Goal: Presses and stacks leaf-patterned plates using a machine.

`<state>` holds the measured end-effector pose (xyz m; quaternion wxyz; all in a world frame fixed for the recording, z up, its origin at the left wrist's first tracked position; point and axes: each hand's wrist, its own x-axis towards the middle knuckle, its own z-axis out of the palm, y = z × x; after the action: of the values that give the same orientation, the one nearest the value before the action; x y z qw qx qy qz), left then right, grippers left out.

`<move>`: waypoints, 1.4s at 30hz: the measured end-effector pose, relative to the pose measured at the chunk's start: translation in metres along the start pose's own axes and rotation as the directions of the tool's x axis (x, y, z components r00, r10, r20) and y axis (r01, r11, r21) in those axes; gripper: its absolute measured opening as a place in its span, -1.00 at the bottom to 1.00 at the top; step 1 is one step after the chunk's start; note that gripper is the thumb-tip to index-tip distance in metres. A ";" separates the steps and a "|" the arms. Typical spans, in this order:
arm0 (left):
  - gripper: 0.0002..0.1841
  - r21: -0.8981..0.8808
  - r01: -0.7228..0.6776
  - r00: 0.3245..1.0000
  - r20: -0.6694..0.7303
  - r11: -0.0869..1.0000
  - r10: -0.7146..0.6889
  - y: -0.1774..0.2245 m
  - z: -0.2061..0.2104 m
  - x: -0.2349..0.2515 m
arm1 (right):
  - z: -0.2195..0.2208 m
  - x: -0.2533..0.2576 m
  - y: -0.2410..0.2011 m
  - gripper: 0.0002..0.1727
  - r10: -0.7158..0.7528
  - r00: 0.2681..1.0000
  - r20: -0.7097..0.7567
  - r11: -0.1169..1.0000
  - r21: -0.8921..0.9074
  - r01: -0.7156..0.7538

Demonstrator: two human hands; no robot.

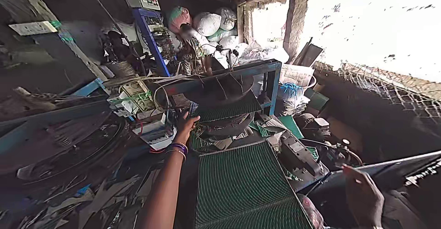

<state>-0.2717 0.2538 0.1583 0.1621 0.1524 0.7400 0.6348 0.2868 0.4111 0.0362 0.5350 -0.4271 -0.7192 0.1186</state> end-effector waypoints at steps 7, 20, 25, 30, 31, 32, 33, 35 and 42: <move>-0.14 -0.030 0.044 0.999 -0.001 0.999 -0.044 0.005 -0.007 -0.018 | 0.074 0.095 -0.016 -0.60 0.092 0.990 0.106 0.987 -0.140 -0.077; -0.46 0.683 -0.615 0.774 0.427 0.395 0.467 -0.177 0.014 -0.189 | 0.155 0.126 -0.007 -0.56 0.239 0.918 0.317 0.915 -0.389 -0.104; -0.48 0.683 -0.603 0.785 0.416 0.412 0.459 -0.174 0.015 -0.186 | 0.152 0.127 -0.013 -0.57 0.265 0.914 0.306 0.917 -0.372 -0.142; -0.47 0.689 -0.591 0.797 0.416 0.420 0.438 -0.173 0.014 -0.189 | 0.151 0.126 -0.016 -0.58 0.286 0.905 0.315 0.918 -0.362 -0.164; -0.48 0.691 -0.589 0.798 0.414 0.420 0.438 -0.173 0.014 -0.189 | 0.151 0.126 -0.016 -0.59 0.288 0.903 0.317 0.919 -0.358 -0.167; -0.48 0.691 -0.588 0.798 0.413 0.420 0.438 -0.172 0.014 -0.189 | 0.150 0.126 -0.016 -0.59 0.286 0.903 0.321 0.921 -0.351 -0.167; -0.48 0.691 -0.587 0.799 0.412 0.422 0.438 -0.172 0.014 -0.189 | 0.150 0.126 -0.016 -0.60 0.281 0.905 0.320 0.924 -0.346 -0.164; -0.50 0.681 -0.590 0.797 0.406 0.434 0.447 -0.173 0.015 -0.188 | 0.149 0.126 -0.016 -0.59 0.271 0.906 0.326 0.927 -0.341 -0.155; -0.52 0.644 -0.592 0.799 0.391 0.484 0.457 -0.172 0.015 -0.188 | 0.148 0.125 -0.016 -0.61 0.244 0.900 0.361 0.940 -0.315 -0.128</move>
<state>-0.0992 0.1612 -0.0052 -0.0551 0.4758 0.8315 0.2813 0.1427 0.5368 0.0709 0.2983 -0.5340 -0.7770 0.1490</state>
